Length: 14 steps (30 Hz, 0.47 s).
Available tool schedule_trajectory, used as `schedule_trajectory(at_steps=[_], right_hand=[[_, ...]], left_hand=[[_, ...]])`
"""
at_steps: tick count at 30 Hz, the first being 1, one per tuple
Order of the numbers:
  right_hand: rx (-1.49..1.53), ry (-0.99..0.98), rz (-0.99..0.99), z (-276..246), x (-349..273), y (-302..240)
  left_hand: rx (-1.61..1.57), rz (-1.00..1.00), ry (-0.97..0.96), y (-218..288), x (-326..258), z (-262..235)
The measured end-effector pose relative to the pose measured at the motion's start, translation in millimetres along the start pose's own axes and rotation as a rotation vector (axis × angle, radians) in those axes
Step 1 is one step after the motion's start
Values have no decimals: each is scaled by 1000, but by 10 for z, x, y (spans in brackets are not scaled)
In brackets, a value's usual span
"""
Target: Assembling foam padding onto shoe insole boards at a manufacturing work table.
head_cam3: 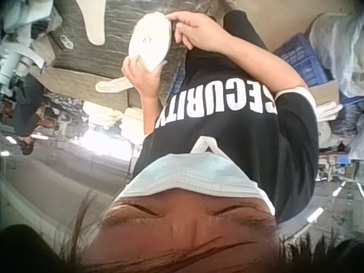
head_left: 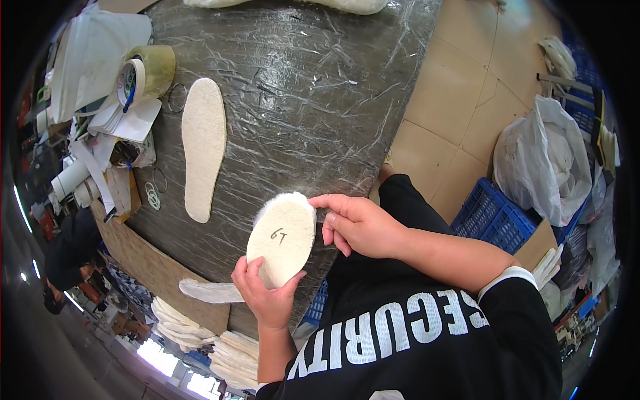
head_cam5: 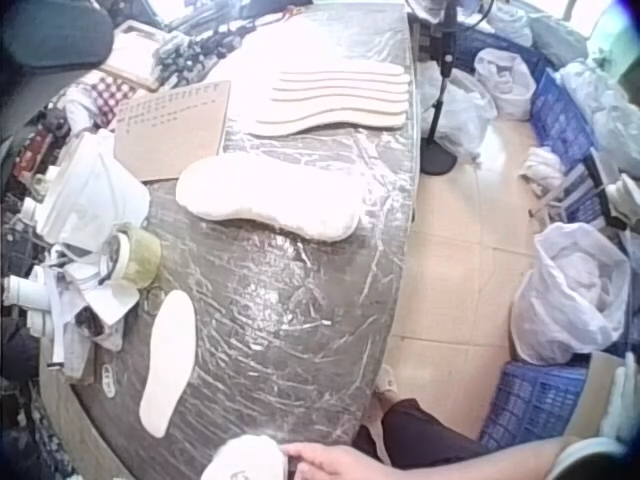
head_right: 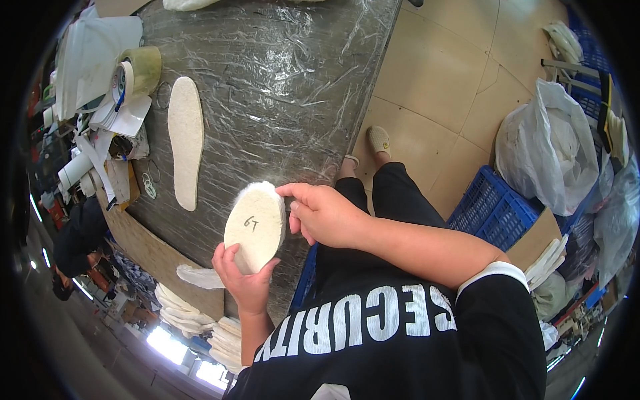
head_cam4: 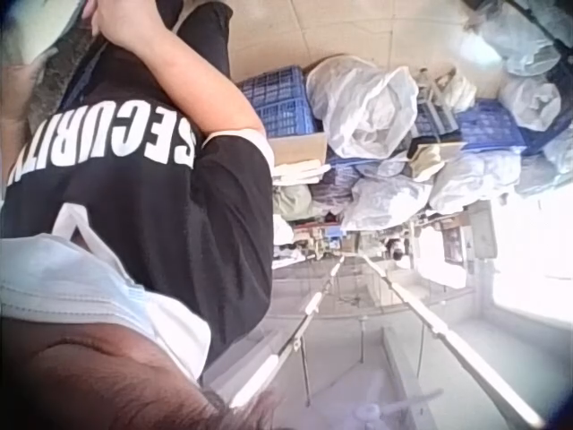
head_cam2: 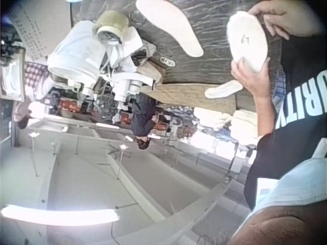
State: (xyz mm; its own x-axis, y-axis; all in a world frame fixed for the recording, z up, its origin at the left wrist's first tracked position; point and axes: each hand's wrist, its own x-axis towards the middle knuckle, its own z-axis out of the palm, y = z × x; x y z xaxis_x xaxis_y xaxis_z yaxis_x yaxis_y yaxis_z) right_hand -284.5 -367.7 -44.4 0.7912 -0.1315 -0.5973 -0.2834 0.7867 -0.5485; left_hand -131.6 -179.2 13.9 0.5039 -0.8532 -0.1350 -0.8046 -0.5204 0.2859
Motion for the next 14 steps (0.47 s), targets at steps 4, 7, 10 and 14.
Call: schedule_trajectory(at_steps=[4, 7, 10, 14], right_hand=[[-41, 32, -83, 47, -36, 63], [-178, 32, -158, 32, -33, 83], [-284, 24, -217, 25, -14, 105], [-271, 22, -175, 46, -15, 60]], left_hand=[[5, 7, -6, -3, 16, 14], [10, 7, -13, -6, 27, 22], [3, 6, -9, -16, 29, 24], [-9, -29, -19, -29, 25, -8]])
